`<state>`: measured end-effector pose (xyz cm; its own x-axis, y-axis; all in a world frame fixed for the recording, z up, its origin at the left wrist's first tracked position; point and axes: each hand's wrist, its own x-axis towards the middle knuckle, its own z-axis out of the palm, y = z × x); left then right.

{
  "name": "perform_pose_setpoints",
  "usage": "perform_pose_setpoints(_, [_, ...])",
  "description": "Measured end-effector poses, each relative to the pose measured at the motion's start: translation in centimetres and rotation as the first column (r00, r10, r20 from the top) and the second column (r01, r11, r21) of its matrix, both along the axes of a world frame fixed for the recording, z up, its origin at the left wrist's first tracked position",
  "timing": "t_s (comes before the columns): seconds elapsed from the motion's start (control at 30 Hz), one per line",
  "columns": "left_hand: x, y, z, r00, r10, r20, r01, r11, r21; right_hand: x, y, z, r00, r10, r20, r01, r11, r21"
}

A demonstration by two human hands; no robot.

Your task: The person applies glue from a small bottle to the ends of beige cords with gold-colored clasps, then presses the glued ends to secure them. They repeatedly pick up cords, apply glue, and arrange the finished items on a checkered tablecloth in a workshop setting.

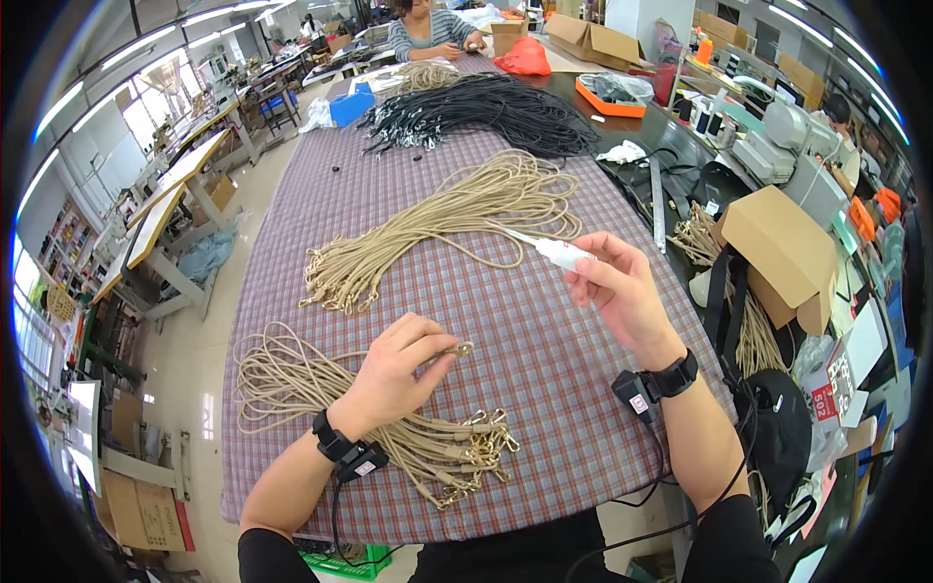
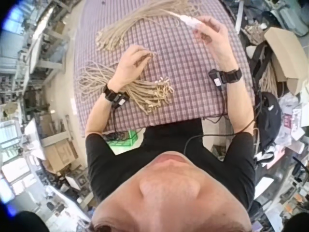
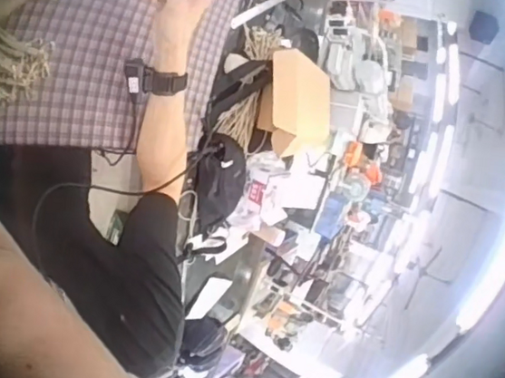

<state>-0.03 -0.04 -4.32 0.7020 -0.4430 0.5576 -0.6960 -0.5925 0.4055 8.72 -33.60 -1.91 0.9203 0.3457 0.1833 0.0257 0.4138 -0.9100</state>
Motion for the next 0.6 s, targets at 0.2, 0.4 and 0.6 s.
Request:
perform_pose_setpoints(0.2, [-0.5, -0.2, 2.3, 0.998, -0.013, 0.054, 0.012, 1.0, 0.011, -1.1, 0.8, 0.5, 0.998, 0.027, -0.064, -0.019, 0.993, 0.116])
perform_pose_setpoints(0.4, [-1.4, 0.3, 4.7, 0.999, -0.038, -0.027, 0.04, 0.998, 0.057, -2.1, 1.5, 0.5, 0.998, 0.035, -0.043, -0.032, 0.997, 0.073])
perform_pose_setpoints(0.6, [-1.6, 0.9, 5.1, 0.993, -0.076, -0.085, 0.082, 0.994, 0.072, -3.2, 1.6, 1.3, 0.999, 0.04, 0.022, -0.039, 0.999, -0.024])
